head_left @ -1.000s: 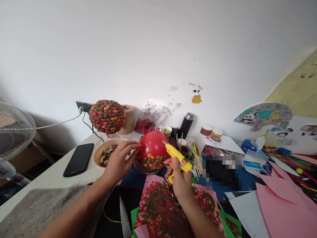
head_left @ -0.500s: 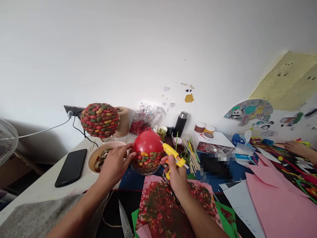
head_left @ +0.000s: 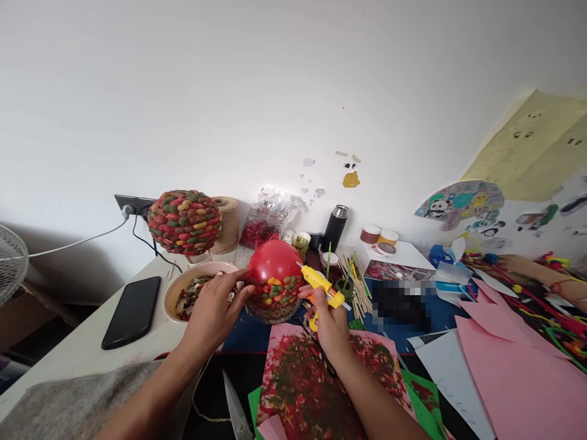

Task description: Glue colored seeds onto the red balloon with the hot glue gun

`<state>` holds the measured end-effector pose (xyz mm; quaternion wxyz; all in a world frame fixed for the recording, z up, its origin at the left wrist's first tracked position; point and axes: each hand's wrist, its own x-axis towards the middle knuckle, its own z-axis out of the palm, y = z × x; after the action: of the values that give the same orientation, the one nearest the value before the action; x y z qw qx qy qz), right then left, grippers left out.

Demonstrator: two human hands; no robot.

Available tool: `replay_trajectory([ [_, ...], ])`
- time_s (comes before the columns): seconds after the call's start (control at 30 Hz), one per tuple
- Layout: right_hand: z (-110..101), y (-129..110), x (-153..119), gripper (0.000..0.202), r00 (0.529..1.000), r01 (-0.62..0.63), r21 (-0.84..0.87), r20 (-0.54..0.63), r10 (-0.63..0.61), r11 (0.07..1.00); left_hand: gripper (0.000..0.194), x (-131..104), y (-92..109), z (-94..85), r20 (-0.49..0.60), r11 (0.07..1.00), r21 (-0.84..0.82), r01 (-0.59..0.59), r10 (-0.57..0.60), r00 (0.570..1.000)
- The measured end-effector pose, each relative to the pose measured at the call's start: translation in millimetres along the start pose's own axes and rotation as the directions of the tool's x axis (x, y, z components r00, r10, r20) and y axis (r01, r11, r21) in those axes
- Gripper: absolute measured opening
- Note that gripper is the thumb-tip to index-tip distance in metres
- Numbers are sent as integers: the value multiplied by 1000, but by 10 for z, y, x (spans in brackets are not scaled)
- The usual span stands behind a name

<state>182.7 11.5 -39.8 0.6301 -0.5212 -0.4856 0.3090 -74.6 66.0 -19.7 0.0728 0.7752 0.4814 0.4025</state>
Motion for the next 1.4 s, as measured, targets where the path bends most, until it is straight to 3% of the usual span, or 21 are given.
replay_trajectory([
  [0.33, -13, 39, 28, 68, 993, 11, 43, -119, -6, 999, 40, -21, 44, 35, 2, 995, -40, -96, 96, 995],
  [0.77, 22, 130, 26, 70, 995, -83, 80, -52, 87, 993, 31, -80, 130, 38, -105, 977, -41, -210, 205, 973],
  [1.13, -32, 46, 71, 69, 983, -55, 77, -169, 68, 996, 33, -126, 163, 93, -75, 941, -12, -338, 336, 939],
  [1.4, -29, -31, 51, 71, 992, -18, 54, -125, 25, 998, 37, -113, 202, 36, -19, 945, -100, -313, 312, 950],
])
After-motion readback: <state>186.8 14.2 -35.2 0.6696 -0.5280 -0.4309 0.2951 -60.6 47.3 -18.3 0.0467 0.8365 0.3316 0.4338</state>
